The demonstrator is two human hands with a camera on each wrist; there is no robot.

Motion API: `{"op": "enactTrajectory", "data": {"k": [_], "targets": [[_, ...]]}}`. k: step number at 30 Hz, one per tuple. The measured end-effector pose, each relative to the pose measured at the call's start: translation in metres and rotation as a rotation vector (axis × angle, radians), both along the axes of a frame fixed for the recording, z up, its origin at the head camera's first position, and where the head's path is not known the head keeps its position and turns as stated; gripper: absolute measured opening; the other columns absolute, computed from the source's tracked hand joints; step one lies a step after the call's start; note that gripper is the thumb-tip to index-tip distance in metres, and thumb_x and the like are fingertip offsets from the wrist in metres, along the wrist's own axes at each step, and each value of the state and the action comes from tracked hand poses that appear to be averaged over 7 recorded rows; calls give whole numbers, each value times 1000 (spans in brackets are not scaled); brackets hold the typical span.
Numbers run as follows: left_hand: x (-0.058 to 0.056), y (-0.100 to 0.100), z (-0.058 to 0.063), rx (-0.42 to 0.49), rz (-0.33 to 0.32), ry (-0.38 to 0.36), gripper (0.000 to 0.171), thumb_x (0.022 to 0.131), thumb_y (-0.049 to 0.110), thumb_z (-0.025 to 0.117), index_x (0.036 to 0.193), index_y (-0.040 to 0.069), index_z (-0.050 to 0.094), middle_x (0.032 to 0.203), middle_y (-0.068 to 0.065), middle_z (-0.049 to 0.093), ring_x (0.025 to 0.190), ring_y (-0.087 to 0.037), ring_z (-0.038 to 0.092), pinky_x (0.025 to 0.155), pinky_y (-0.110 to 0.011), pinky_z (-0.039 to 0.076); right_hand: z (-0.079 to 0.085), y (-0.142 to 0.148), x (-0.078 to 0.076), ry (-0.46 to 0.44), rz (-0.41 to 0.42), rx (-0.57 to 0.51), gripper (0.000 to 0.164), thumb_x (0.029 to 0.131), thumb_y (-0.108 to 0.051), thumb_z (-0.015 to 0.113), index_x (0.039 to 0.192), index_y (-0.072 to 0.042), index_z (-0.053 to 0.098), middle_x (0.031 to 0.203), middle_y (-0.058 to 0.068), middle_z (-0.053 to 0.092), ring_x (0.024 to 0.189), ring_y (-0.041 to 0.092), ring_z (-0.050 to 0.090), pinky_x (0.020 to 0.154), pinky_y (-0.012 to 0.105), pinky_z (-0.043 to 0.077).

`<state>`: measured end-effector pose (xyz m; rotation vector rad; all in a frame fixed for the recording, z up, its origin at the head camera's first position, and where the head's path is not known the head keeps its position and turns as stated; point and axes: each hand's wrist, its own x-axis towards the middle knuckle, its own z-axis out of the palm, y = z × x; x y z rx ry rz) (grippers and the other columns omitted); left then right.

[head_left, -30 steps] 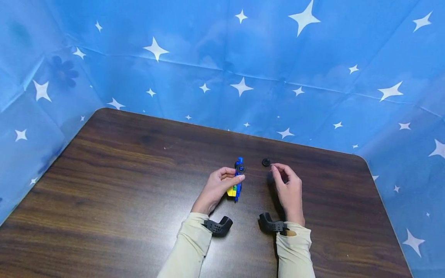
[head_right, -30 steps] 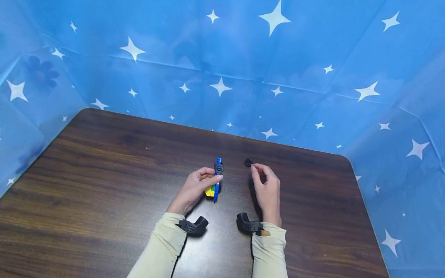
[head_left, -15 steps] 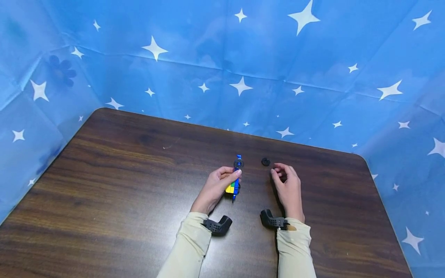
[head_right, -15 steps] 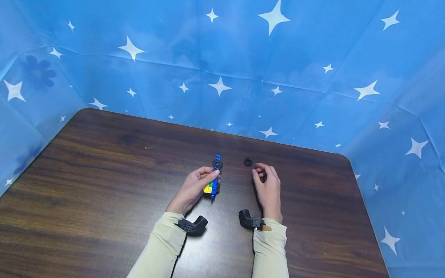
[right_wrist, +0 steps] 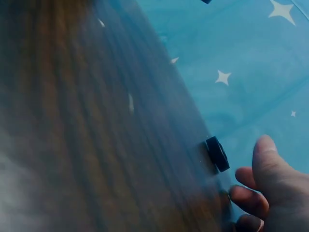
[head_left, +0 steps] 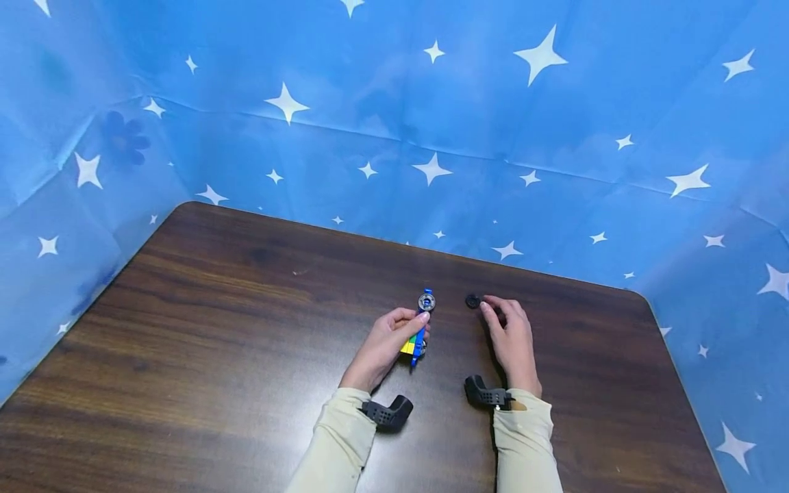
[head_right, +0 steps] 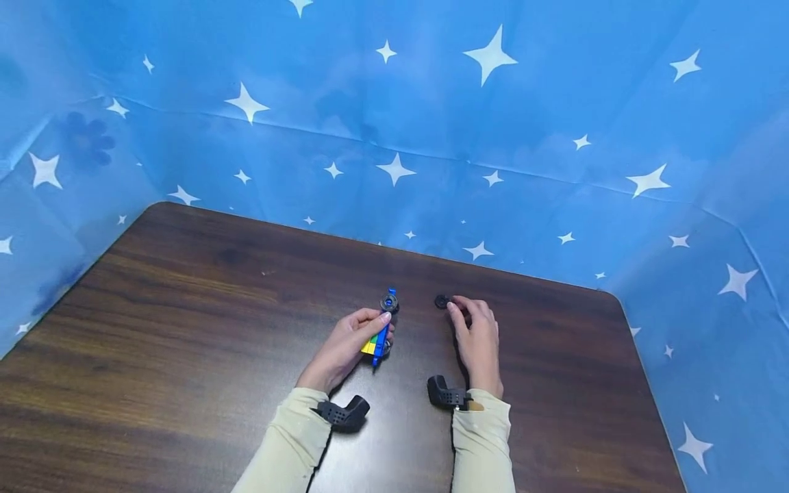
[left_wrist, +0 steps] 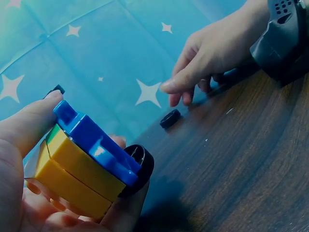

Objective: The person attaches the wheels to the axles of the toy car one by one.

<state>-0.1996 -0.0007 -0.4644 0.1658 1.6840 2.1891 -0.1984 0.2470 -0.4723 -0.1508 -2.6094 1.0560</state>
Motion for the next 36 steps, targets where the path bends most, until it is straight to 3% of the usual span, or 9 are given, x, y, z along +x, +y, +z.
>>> {"op": "enactTrajectory", "data": {"k": [5,12,17,25,36], "targets": [[5,3,-4,-32,-18,15,32,101,29,69,117,2,62,116,-23,73,92,-14,69,82,-25,54,-3,5,2,-44,25,57,45,105,-39,63,141,-13,64,128,15,61,113,33,53,106,52,34],[3,3,-4,-31,0,29,27,101,25,69,113,2,63,115,-26,73,88,-12,70,80,-25,54,-1,4,-1,-37,41,92,48,98,-36,72,141,-15,65,127,14,61,110,33,53,102,51,34],[-2,3,1,-21,11,37,25,101,23,69,112,2,63,112,-24,74,87,-12,70,77,-25,54,5,2,-8,-21,51,107,47,98,-33,73,140,-14,65,128,14,60,108,33,52,99,50,34],[-1,2,0,-47,12,25,28,100,27,71,112,3,64,111,-22,75,88,-14,71,77,-25,54,2,-1,-11,-51,22,139,53,97,-36,74,145,-16,61,127,15,61,120,36,55,106,54,35],[-1,2,0,-70,2,34,35,99,32,72,116,3,63,114,-22,75,90,-14,71,77,-24,54,-2,-5,-11,-1,7,165,39,99,-34,72,134,-17,70,118,12,63,113,34,56,98,50,35]]}}
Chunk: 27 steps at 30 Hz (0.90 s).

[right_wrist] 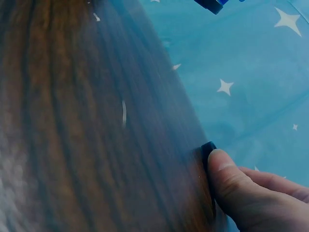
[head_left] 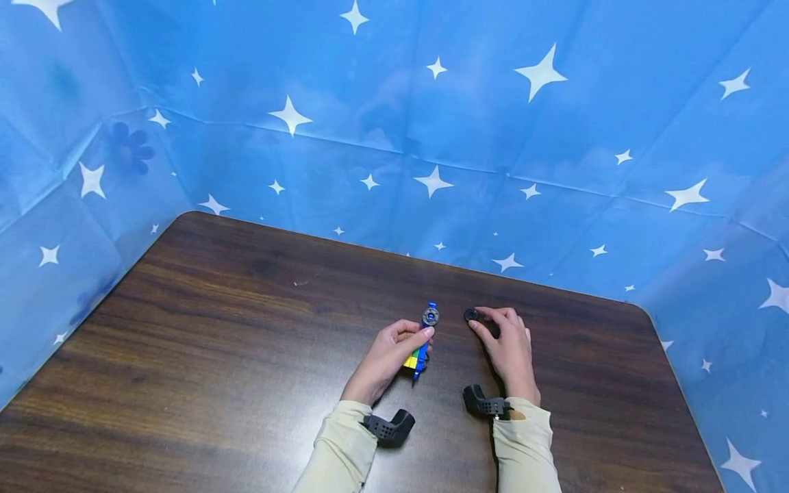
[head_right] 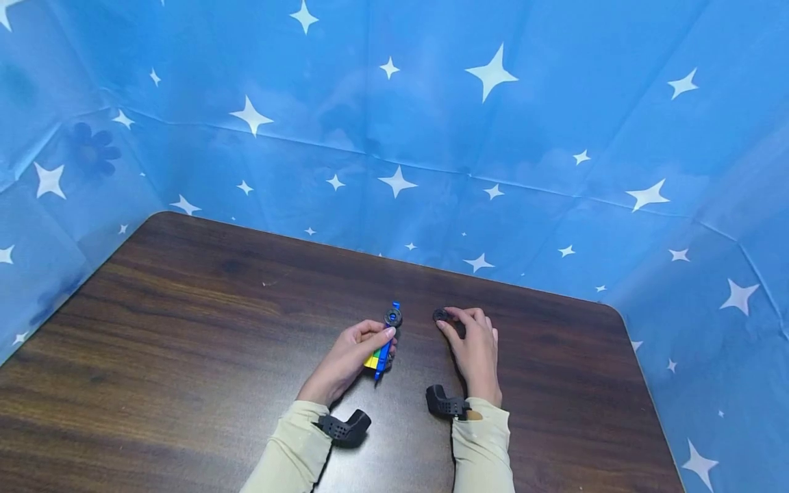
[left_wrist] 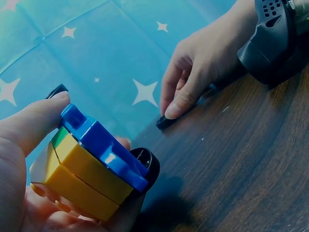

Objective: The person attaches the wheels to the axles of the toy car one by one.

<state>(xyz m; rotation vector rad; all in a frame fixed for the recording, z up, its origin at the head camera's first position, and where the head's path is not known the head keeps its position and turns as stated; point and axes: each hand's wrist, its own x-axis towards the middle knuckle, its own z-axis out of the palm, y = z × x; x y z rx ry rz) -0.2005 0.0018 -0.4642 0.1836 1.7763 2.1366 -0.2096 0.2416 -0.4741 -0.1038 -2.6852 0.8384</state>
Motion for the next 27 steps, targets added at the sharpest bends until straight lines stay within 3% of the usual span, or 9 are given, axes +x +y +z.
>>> {"op": "enactTrajectory", "data": {"k": [20,27], "targets": [[0,-1,1,29,-10,-9,32,99,28,72,116,2,63,112,-21,75,89,-13,72,75,-24,55,2,-2,1,29,10,-15,33,98,-31,74,124,-11,74,105,10,68,106,32,58,91,45,34],[0,0,0,28,-10,-4,32,99,28,72,115,3,63,111,-20,75,89,-14,72,75,-24,55,2,0,4,65,27,-79,32,98,-29,74,124,-9,74,103,8,69,82,26,52,88,40,29]]}}
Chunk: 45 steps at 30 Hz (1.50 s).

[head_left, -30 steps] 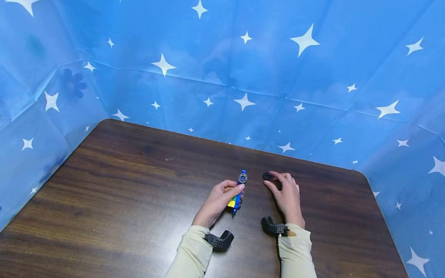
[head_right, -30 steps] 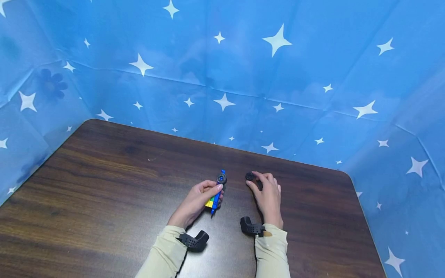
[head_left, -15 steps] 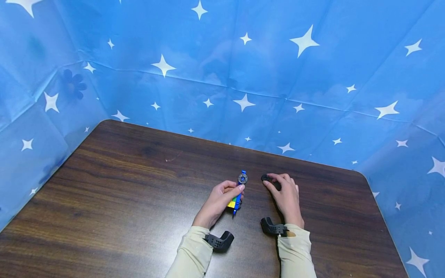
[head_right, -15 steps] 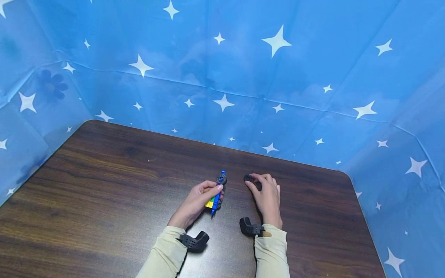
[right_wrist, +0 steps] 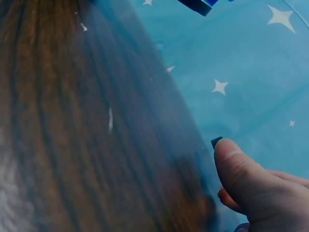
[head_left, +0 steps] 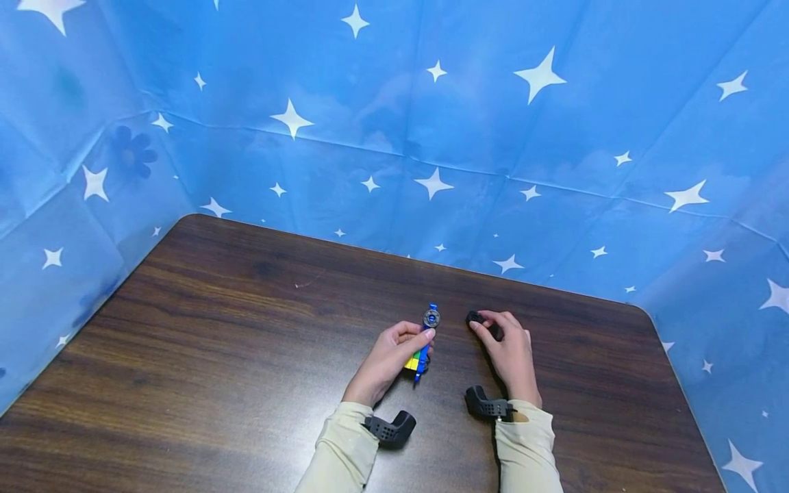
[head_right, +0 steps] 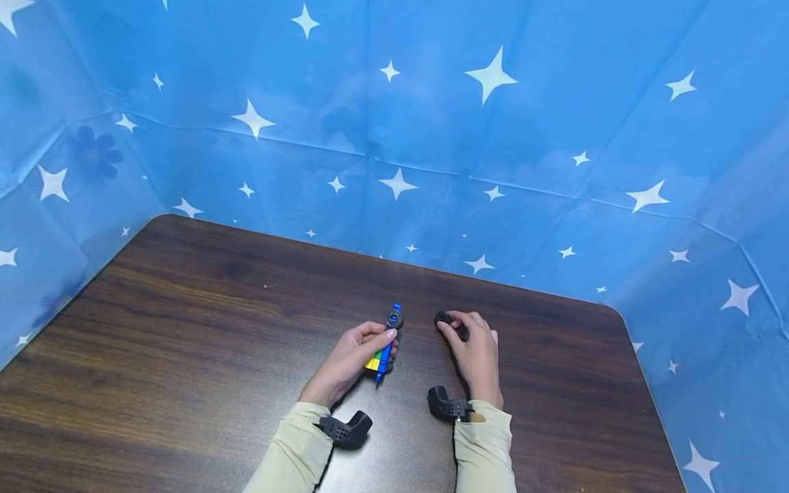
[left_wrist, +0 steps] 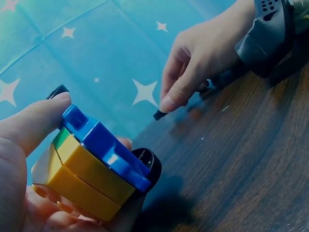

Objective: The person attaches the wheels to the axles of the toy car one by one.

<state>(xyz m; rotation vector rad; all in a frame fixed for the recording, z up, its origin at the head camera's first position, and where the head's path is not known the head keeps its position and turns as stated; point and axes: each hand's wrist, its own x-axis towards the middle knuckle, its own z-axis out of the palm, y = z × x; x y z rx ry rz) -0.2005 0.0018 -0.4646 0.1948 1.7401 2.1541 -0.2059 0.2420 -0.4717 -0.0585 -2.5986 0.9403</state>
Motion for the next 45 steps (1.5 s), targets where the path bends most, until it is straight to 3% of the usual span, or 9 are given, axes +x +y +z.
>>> {"op": "enactTrajectory", "data": {"k": [6,10,19,45], "targets": [[0,0,-1,-1,4,10,31,99,28,71,115,2,63,110,-20,75,87,-12,71,75,-24,55,-2,1,1,50,8,-41,31,98,-29,74,122,-10,75,96,4,67,73,16,50,74,27,40],[0,0,-1,-7,5,9,33,100,29,71,116,2,63,112,-21,75,88,-13,72,76,-24,55,-1,-1,3,85,15,-107,29,98,-27,75,120,-10,75,93,4,65,72,15,50,64,22,39],[1,-2,1,-25,-12,-3,38,99,35,72,118,3,63,114,-19,75,91,-14,72,77,-24,56,-2,-1,7,111,29,-120,28,97,-27,76,119,-9,76,91,3,64,73,14,50,64,21,38],[1,-1,-1,-11,-2,14,35,100,32,71,116,2,63,112,-20,75,89,-13,72,75,-24,55,-2,-3,10,147,74,-137,27,96,-26,77,118,-12,76,90,1,64,73,12,52,63,21,39]]}}
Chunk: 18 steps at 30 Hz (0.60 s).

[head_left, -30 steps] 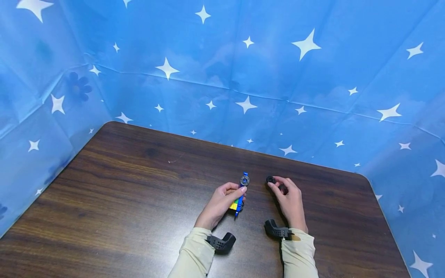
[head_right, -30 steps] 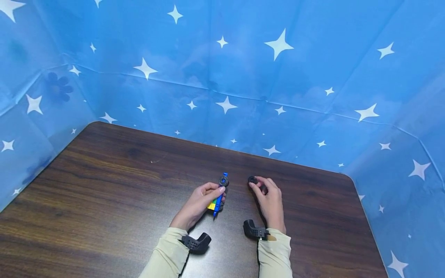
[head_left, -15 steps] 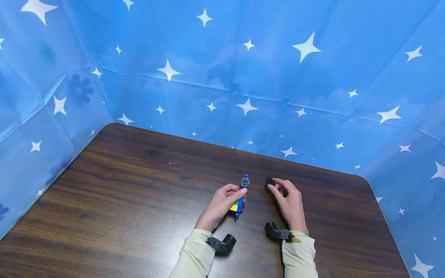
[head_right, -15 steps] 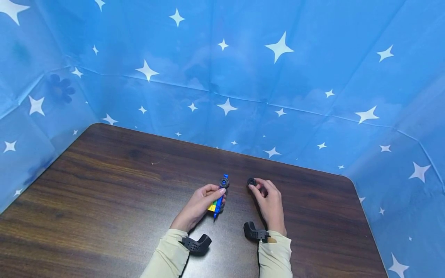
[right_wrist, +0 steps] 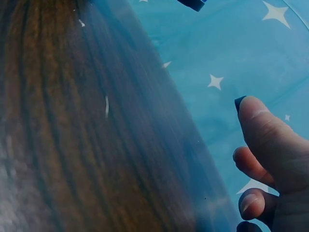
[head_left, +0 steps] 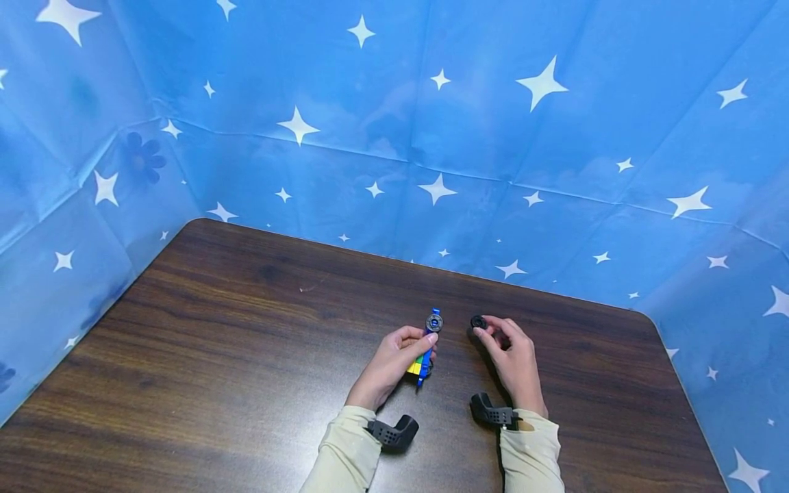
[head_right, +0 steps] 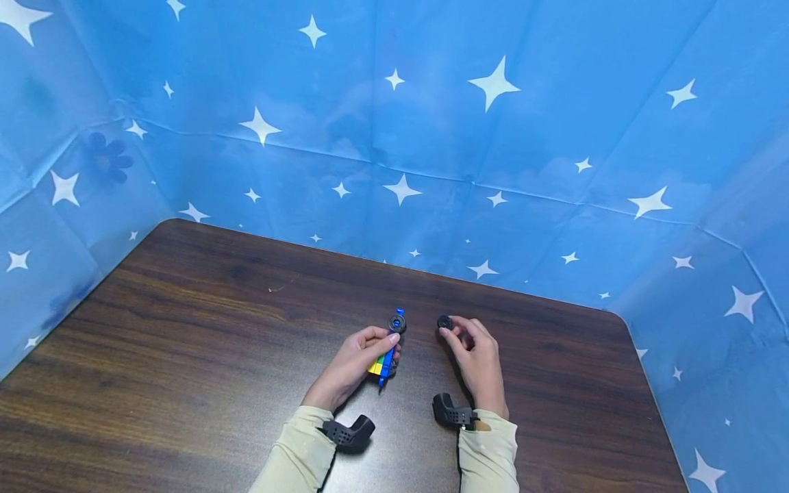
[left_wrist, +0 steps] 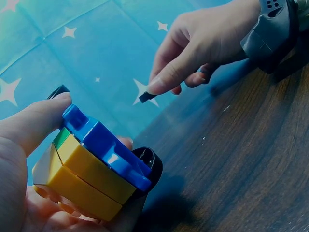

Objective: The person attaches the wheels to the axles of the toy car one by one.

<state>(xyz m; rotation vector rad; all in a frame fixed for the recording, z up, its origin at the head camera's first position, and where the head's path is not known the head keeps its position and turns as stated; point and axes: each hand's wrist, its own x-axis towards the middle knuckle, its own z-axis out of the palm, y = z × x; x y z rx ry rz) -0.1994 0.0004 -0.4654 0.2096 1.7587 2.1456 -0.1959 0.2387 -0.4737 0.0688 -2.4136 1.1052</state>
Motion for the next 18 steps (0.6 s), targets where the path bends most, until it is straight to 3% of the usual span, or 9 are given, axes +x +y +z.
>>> {"op": "enactTrajectory", "data": {"k": [18], "targets": [[0,-1,2,-29,-2,15,39,100,35,70,119,2,63,115,-21,75,93,-16,72,80,-24,54,2,-2,1,0,24,31,25,96,-22,77,117,-10,76,92,1,65,77,10,56,67,20,43]]}}
